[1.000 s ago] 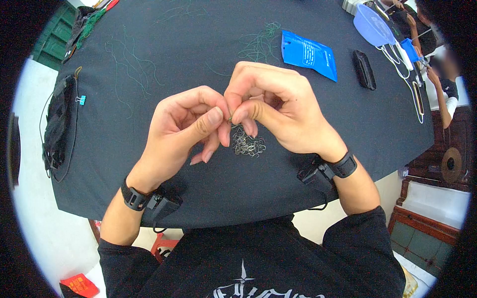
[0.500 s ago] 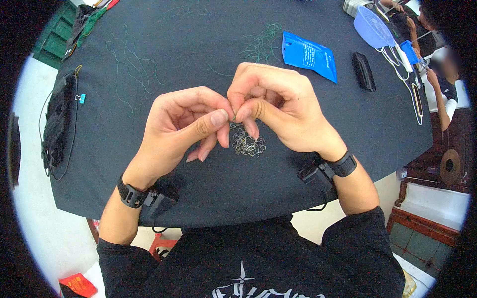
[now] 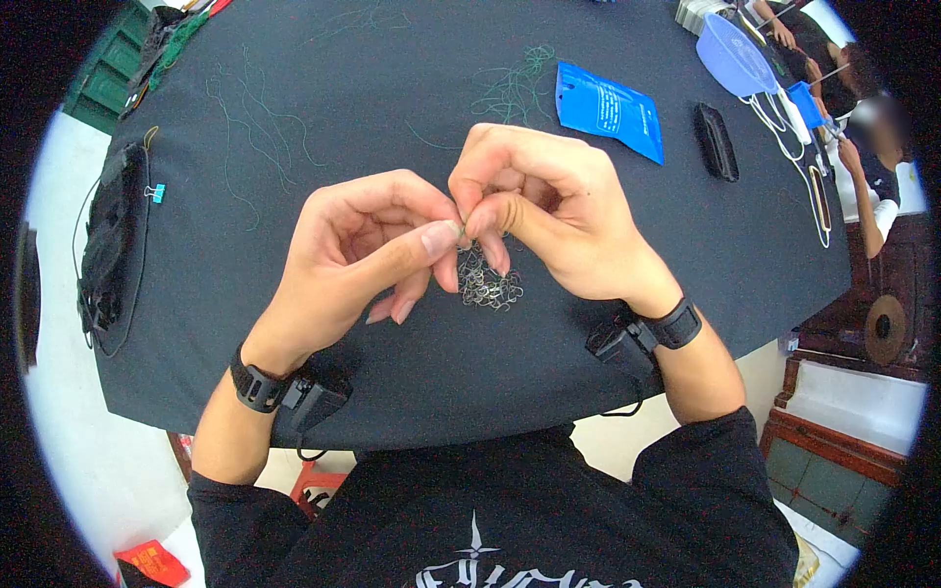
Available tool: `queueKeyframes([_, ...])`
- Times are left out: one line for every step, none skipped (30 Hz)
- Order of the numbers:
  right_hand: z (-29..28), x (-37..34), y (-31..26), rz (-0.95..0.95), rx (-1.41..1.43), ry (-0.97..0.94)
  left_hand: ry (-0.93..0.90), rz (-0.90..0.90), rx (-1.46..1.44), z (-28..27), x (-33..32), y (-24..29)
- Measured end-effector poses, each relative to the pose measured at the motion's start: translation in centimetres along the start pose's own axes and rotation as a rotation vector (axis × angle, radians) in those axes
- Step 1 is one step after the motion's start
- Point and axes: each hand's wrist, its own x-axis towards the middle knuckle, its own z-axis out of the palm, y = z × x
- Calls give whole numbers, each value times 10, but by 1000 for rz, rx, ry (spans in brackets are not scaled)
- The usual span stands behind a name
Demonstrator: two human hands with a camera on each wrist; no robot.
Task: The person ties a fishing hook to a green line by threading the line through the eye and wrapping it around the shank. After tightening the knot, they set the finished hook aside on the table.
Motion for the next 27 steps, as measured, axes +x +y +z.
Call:
queueKeyframes([1,0,0,0,8,1,-1,5,7,0,0,0])
queueKeyframes([1,0,0,-1,17,2,-2,10,13,-1,0,0])
queueKeyframes([1,0,0,-3,6,-4,-3,14,20,-1,0,0])
queueKeyframes([0,0,0,-5,-6,-10,1,18,19,-1,0,0])
queueKeyframes([0,1,0,-7,-17,-16,4,22,19,-1,0,0])
queueKeyframes([-1,1,0,-17,-30,-22,8,26,19,0,0,0])
queueKeyframes([-1,1,0,-27,-43,-29,11,31,21,0,-1,-1])
queueKeyframes([-2,1,0,-37,-56,-36,15,37,23,-1,-1,-1])
queueKeyframes([-2,2,1,-47,-70,-37,19,43,25,-1,-1,-2])
queueKeyframes([-2,2,2,-58,-84,-38,29,47,36,0,-1,-1])
queueKeyframes([-3,3,2,-68,-98,-39,38,50,46,0,-2,-1])
queueKeyframes([-3,3,2,-61,-105,-39,47,54,58,1,-2,0])
queueKeyframes([-3,3,1,-54,-112,-38,51,65,63,2,-2,0])
queueKeyframes([-3,3,0,-47,-118,-38,55,77,67,2,-2,0])
queueKeyframes([-2,3,0,-37,-103,-32,59,88,72,3,-2,0])
queueKeyframes([-2,2,0,-27,-87,-26,60,85,72,3,-2,0])
queueKeyframes([-1,2,-1,-17,-72,-20,60,81,71,3,-2,1])
queueKeyframes([-2,1,0,-26,-82,-26,60,77,70,4,-3,1])
queueKeyframes([-3,2,1,-35,-92,-32,62,74,66,4,-3,1])
queueKeyframes([-4,2,1,-44,-103,-38,64,71,62,3,-3,0])
queueKeyframes([-3,2,0,-32,-90,-32,66,68,58,3,-3,0])
queueKeyframes([-3,1,0,-20,-77,-27,68,64,64,4,-4,0])
queueKeyframes([-3,1,-1,-8,-65,-21,70,60,69,4,-4,2])
queueKeyframes([-3,1,-1,-3,-57,-19,71,56,75,4,-4,2])
queueKeyframes([-3,1,-1,3,-48,-17,74,59,74,4,-4,2])
queueKeyframes([-3,1,0,8,-40,-16,77,63,73,3,-4,1])
queueKeyframes([-3,1,-1,10,-39,-11,80,67,72,3,-4,1])
